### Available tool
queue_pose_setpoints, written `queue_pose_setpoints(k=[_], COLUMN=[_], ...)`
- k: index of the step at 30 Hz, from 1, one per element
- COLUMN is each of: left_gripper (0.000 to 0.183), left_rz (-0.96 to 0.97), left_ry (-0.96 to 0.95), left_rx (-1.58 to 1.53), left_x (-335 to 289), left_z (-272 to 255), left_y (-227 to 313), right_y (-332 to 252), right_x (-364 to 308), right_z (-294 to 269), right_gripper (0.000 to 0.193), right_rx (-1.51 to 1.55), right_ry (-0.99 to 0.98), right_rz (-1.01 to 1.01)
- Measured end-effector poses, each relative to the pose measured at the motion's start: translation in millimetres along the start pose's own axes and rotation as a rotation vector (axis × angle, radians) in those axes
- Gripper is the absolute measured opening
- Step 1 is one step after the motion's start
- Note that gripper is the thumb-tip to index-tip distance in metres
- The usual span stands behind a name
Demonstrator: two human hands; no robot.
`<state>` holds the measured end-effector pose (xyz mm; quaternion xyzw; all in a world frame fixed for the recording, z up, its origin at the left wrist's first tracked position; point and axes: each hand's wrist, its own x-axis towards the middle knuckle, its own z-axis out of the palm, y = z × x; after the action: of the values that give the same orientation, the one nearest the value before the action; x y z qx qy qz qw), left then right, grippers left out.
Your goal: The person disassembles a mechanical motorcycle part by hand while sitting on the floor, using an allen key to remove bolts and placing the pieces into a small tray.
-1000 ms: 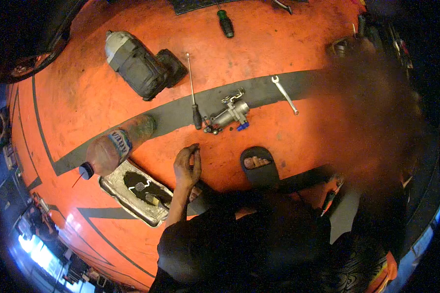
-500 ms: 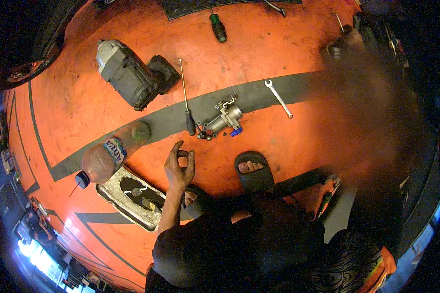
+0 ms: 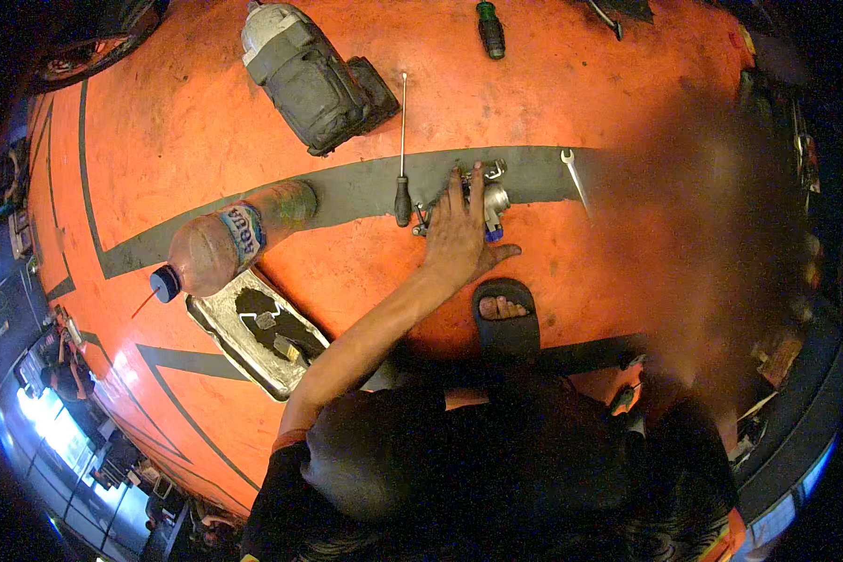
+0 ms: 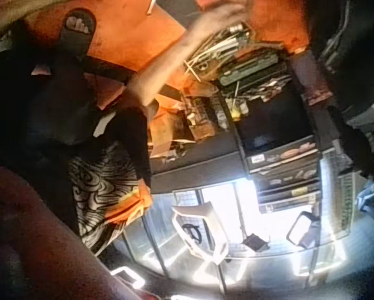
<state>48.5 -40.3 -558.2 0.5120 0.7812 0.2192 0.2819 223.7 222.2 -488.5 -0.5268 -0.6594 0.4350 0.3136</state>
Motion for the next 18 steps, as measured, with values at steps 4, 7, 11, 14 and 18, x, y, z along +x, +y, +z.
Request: queue_pose_setpoints(k=[4,7,11,14,18], left_gripper=[0.122,0.113,0.079,0.106,0.109], left_rz=[-0.318,-0.221,-0.263,-0.539,-0.493], left_ry=[-0.38,-0.24,-0.246,-0.281,-0.023], left_rx=[-0.059,-0.185,-1.129,-1.715,-2.277], left_x=[35,15,-28,-57,-82], left_z=[-19,-19,-22,-65,-71], left_y=[14,-32,-60,-24,-32], right_y=[9,7,-6,-41,-77], right_x=[-91,-142,-180,-194,-207], right_z=[36,82,85,85,105], right_gripper=[0.031,0.028,0.025,0.022,0.024], right_rx=[0.074,-0.066,0.253,0.424,0.412], right_ry=[-0.348,-0.532,-0.666,-0.758,-0.983], right_rz=[0.266,0.31,0.426,0.597,0.331])
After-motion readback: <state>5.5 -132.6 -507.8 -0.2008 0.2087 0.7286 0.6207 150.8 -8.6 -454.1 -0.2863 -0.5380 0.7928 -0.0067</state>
